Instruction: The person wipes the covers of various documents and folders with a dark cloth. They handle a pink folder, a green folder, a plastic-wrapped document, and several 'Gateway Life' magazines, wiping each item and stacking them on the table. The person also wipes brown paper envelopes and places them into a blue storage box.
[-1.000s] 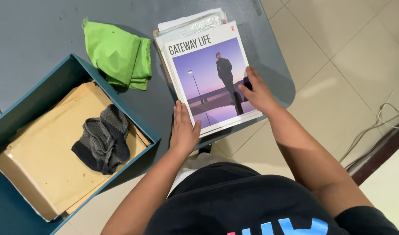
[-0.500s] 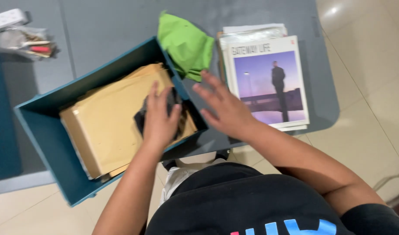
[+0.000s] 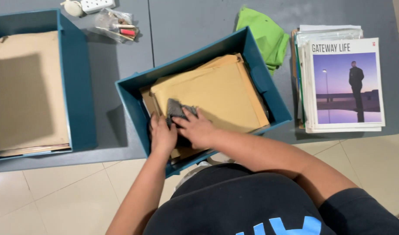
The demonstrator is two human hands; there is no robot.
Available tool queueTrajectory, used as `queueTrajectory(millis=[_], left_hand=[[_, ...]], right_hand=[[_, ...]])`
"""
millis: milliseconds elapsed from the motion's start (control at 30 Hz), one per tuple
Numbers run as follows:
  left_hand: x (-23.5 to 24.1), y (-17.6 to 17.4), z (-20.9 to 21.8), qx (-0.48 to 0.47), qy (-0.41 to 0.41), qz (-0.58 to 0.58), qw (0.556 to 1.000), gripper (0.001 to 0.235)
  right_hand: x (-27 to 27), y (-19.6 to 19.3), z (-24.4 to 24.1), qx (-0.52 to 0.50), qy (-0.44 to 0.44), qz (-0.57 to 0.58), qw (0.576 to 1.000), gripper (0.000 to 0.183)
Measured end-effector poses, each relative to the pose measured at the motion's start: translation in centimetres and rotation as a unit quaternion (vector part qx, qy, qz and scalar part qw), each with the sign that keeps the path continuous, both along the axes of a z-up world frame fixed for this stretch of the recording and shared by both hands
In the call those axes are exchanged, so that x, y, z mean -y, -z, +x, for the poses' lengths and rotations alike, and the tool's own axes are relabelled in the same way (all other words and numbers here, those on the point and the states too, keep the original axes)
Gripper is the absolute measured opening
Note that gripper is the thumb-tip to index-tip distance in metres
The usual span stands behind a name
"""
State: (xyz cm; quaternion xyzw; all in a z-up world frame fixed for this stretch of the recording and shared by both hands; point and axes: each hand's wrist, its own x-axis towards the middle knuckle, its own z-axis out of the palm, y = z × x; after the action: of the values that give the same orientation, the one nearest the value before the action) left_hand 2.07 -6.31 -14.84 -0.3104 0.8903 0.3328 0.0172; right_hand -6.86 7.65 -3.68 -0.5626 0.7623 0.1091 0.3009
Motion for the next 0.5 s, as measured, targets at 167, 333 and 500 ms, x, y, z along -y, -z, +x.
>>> queueTrajectory(millis=[167,333,500], left_hand=[[-1.2,-2.9,-0.9,-0.036,-0.002,-0.020,0.999,0.049],[-2.0,0.2,-1.6,-0.074,-0.011,0.202,0.976,0.041],[-3.8,-8.1,-3.5,-0.025,-0.062,0.584,0.809,0.049]], right_hand=[[-6.5,4.1,-8.8,-0.054,0.222,-0.172,0.958,0.080],[-14.3,6.6,-9.6,-0.071,0.402,-0.221,0.886,0.064],[-11.0,5.2,-3.1,0.205,0.421,-0.427,0.773,0.067]])
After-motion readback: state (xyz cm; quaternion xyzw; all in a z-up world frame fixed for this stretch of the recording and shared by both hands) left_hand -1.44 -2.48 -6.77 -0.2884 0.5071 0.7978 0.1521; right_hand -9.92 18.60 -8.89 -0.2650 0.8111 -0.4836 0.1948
